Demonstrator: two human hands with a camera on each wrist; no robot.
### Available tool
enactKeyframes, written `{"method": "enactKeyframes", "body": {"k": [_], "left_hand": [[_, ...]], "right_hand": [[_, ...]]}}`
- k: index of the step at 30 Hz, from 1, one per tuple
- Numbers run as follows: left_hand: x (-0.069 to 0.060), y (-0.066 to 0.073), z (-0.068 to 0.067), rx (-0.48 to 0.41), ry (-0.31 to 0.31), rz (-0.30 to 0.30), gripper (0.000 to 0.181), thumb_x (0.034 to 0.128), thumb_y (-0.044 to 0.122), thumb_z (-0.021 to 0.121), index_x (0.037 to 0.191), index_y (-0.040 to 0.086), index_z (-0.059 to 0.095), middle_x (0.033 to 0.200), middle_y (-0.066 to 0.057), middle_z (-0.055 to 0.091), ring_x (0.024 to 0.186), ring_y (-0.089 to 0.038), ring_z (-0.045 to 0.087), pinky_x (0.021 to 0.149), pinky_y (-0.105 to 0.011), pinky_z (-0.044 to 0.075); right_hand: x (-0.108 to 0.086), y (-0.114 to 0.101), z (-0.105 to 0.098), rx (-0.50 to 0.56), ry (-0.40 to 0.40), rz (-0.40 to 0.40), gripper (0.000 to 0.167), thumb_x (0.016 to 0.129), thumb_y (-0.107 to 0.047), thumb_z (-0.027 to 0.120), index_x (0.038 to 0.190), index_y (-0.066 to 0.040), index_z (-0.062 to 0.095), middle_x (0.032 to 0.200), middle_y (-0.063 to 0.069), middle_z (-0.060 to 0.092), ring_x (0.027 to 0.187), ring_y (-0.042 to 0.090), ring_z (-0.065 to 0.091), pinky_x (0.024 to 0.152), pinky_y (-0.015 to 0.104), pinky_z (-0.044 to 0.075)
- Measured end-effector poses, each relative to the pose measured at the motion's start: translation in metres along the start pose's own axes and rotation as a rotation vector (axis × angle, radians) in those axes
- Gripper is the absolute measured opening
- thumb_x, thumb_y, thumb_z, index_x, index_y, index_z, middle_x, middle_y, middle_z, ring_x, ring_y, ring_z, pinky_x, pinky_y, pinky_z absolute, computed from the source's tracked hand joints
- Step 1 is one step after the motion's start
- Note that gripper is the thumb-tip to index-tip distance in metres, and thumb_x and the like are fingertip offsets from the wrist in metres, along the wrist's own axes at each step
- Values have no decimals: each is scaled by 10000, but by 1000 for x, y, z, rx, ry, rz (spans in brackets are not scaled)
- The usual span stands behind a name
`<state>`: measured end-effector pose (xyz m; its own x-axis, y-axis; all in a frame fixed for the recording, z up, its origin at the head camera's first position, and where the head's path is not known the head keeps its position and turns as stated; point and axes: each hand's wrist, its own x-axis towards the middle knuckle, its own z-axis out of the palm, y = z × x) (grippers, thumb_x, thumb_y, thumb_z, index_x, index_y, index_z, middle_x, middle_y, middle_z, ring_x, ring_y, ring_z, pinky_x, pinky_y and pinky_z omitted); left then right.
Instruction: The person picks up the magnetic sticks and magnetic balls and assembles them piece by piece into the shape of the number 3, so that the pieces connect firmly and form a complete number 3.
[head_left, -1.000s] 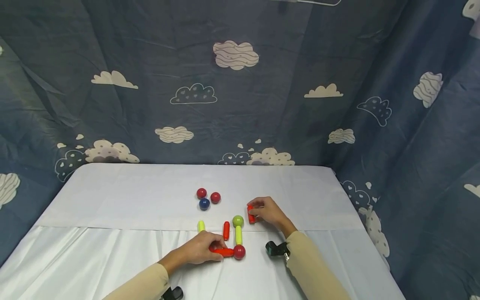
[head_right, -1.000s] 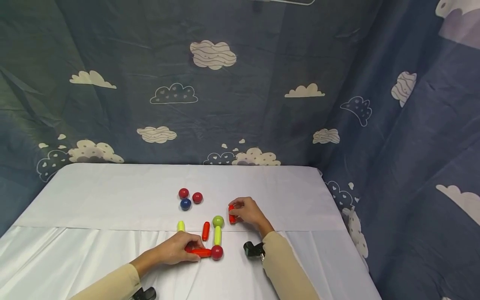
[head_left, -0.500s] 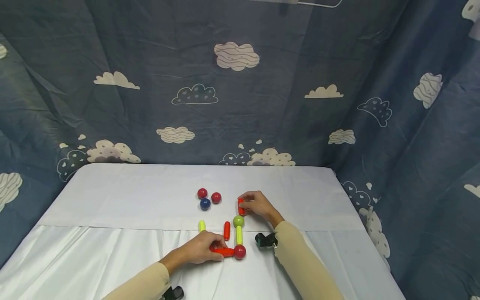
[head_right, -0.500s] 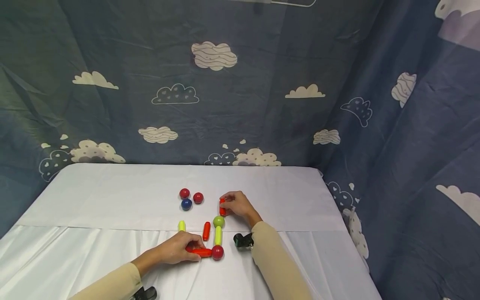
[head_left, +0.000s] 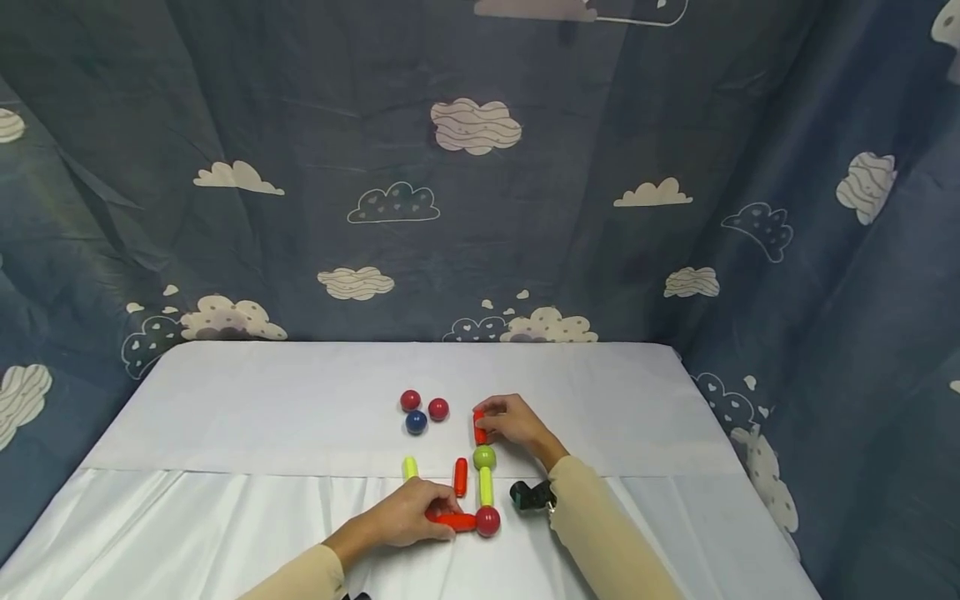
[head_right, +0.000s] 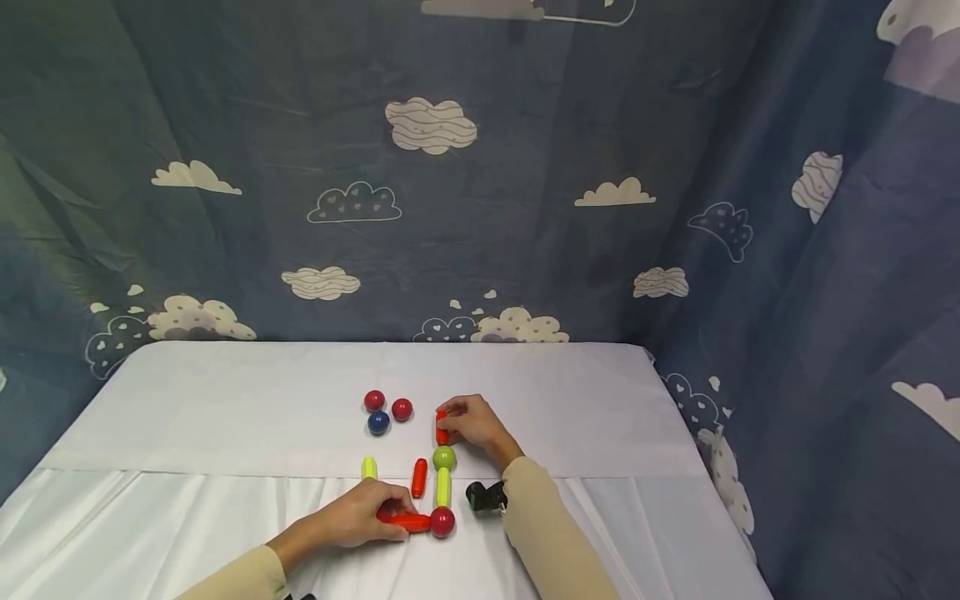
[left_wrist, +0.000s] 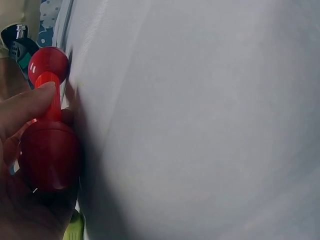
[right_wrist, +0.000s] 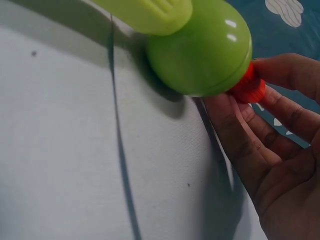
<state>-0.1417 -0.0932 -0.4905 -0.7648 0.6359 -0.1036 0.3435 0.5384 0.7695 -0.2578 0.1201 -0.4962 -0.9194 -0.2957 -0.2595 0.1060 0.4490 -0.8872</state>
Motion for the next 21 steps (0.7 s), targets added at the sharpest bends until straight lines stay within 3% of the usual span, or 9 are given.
{"method": "enactKeyframes", "body": {"k": [12, 21], "left_hand": [[-1, -1, 0, 32, 16, 19, 190, 769, 165, 800, 897, 153, 659, 798, 146, 557, 715, -15, 450, 668, -209, 388], [-1, -1, 3, 29, 10, -1, 180, 773, 181, 797, 891, 171, 662, 814, 151, 570, 739, -12, 449, 696, -223, 369]], "right_hand": [[-6, 1, 1, 21, 12, 20, 258, 886, -88, 660, 1133, -15, 655, 970, 93, 635, 799, 184, 612, 733, 301, 548], [-8, 1, 1, 28, 7, 31, 271, 886, -96, 658, 1141, -4, 647, 982, 99, 638, 790, 189, 614, 727, 302, 550]]}}
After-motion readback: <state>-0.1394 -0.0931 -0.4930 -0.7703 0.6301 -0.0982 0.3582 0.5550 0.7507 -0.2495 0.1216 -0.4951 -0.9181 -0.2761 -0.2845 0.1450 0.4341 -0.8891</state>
